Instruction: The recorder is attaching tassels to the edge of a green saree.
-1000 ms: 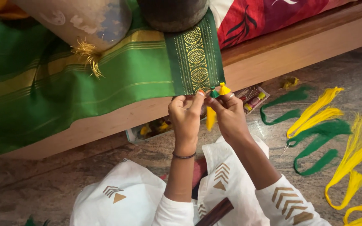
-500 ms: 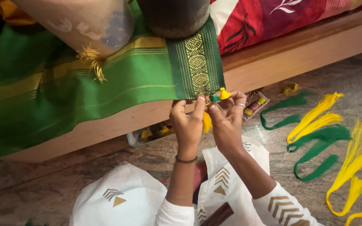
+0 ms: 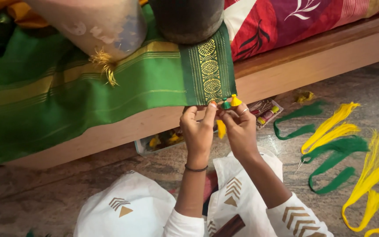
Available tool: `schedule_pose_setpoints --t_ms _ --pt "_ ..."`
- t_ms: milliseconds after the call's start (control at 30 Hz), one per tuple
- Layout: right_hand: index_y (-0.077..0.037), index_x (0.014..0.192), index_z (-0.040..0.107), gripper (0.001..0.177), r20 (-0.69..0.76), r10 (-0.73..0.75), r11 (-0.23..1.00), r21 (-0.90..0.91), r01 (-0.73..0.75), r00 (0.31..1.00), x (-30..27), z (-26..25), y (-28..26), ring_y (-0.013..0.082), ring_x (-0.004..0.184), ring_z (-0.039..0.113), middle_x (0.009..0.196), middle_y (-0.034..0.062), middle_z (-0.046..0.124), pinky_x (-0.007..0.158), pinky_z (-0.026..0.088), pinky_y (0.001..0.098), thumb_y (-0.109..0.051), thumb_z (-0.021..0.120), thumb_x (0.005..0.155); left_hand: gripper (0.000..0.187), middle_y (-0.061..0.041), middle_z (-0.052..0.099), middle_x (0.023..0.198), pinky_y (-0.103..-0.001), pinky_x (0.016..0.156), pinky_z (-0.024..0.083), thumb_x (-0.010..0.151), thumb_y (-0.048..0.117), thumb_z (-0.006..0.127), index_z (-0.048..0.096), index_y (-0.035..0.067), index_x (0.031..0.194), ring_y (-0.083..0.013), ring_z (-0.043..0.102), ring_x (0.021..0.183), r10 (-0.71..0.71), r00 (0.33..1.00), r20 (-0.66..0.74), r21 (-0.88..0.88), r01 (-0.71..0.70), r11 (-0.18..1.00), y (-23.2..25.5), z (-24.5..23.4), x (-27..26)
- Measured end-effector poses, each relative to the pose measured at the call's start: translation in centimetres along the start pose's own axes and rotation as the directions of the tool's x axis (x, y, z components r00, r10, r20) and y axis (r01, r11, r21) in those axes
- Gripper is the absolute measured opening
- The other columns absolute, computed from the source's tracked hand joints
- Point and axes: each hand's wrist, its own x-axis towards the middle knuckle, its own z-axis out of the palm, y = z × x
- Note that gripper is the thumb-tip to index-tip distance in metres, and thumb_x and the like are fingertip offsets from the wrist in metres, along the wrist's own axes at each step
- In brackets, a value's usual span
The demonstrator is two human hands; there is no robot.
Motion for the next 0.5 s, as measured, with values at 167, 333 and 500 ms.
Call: schedule_pose_setpoints --t_ms 167,333,500 --pt "0.001 0.12 0.06 0.023 -0.022 -0.063 0.998 0.015 0.064 0.998 0.1 0.4 0.5 0.01 0.096 0.068 0.109 0.0078 0.069 0.085 0.055 0.0254 0.004 0.063 0.097 0.021 -0.009 0.077 0.088 -0.032 0.078 0.055 0.089 0.016 0.074 0.075 -0.004 0.091 -0.0167 0.07 0.082 0.194 0.981 -0.009 0.026 -0.194 0.981 -1.1 0.2 0.4" --pt "-0.008 0.125 0.049 0.033 -0.068 -0.282 0.954 0.09 0.288 0.957 -0.7 3.8 -3.3 0.0067 0.104 0.067 0.12 0.0048 0.057 0.091 0.056 0.0222 0.0 0.061 0.096 0.022 -0.009 0.076 0.089 -0.032 0.079 0.054 0.087 0.017 0.075 0.075 -0.004 0.093 -0.0163 0.07 0.083 0.256 0.965 -0.051 0.127 -0.248 0.96 -0.6 0.4 0.4" --pt "0.001 0.117 0.072 0.017 0.076 -0.283 0.856 -0.43 0.287 0.956 -0.2 2.8 -3.6 0.0094 0.077 0.059 0.101 0.0064 0.061 0.065 0.048 0.0226 -0.005 0.067 0.102 0.018 -0.001 0.073 0.098 -0.027 0.082 0.053 0.094 0.016 0.068 0.073 0.002 0.103 -0.0102 0.066 0.09 0.043 0.992 0.119 -0.565 0.032 0.824 -2.7 0.6 2.0"
